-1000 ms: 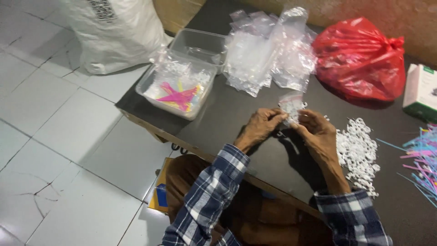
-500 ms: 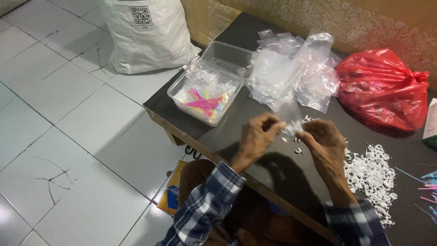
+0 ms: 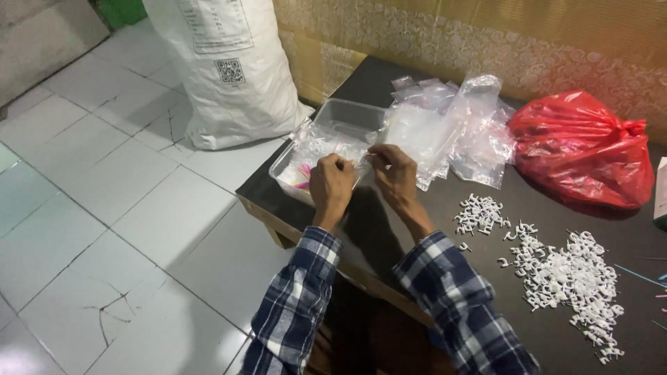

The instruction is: Sorting and packing small plastic cable clips and colorful ties into plastic bags.

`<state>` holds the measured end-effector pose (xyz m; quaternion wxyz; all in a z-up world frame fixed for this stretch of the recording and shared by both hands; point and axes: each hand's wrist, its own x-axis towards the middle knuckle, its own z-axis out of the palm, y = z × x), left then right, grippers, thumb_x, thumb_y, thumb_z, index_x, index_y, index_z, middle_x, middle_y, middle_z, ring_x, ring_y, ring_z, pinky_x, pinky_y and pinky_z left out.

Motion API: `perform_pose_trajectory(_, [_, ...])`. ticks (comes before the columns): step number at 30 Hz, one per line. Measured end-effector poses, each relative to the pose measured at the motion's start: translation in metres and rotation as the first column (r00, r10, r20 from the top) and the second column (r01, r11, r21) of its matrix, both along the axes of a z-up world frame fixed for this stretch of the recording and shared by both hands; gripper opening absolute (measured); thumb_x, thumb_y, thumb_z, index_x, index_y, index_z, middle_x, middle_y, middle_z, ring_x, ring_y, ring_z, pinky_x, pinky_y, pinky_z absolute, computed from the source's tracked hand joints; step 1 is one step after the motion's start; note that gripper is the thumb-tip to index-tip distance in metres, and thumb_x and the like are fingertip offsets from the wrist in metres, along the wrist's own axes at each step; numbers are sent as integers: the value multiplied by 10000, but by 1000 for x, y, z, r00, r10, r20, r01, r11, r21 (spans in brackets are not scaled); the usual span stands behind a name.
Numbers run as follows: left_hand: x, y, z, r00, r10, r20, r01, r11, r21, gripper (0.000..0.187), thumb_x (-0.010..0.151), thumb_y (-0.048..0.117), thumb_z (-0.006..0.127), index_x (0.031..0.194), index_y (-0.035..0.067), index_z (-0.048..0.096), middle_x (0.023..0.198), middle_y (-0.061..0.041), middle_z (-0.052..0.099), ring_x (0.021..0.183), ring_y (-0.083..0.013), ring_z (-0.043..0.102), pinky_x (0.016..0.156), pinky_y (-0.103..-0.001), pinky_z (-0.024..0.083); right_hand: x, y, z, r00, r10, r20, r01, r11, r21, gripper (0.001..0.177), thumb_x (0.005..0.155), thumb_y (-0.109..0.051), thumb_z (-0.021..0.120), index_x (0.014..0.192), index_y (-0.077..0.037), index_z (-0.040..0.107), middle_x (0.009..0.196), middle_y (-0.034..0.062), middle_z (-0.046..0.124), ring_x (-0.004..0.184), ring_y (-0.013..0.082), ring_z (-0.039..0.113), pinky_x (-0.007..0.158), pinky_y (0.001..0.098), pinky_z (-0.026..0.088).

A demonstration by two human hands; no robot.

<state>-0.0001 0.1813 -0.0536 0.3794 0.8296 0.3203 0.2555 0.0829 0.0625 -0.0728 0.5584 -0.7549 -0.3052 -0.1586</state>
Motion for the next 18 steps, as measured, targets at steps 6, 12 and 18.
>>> perform_pose_trajectory(6, [2,-1,5,993,90,-72,-91,996,-14,125,857,278,688,762,202,720,789,-70,777,828,-328,770,743,-444,622,20,16,-33,962,-149,229,166,984,-58,158,924,-287,792,1069,-241,748,1042,-3,755,925,198,721,850,360,591])
perform_pose_trajectory(12, [-2,-2,9,994,101,-50,-103,994,-29,94,858,244,674,808,182,724,842,-90,783,868,-332,766,761,-468,624,-7,7,-20,892,-116,437,180,978,-108,162,964,-330,736,1076,-217,767,1136,13,721,1071,217,695,930,339,550])
perform_pose_trajectory(18, [-10,-8,13,993,80,83,-82,996,26,325,808,110,742,1045,87,521,966,-128,682,1035,-375,688,861,-552,587,-13,-1,-12,727,-119,677,282,950,-136,282,965,-434,667,1051,-188,775,1199,61,683,1060,260,632,963,390,470])
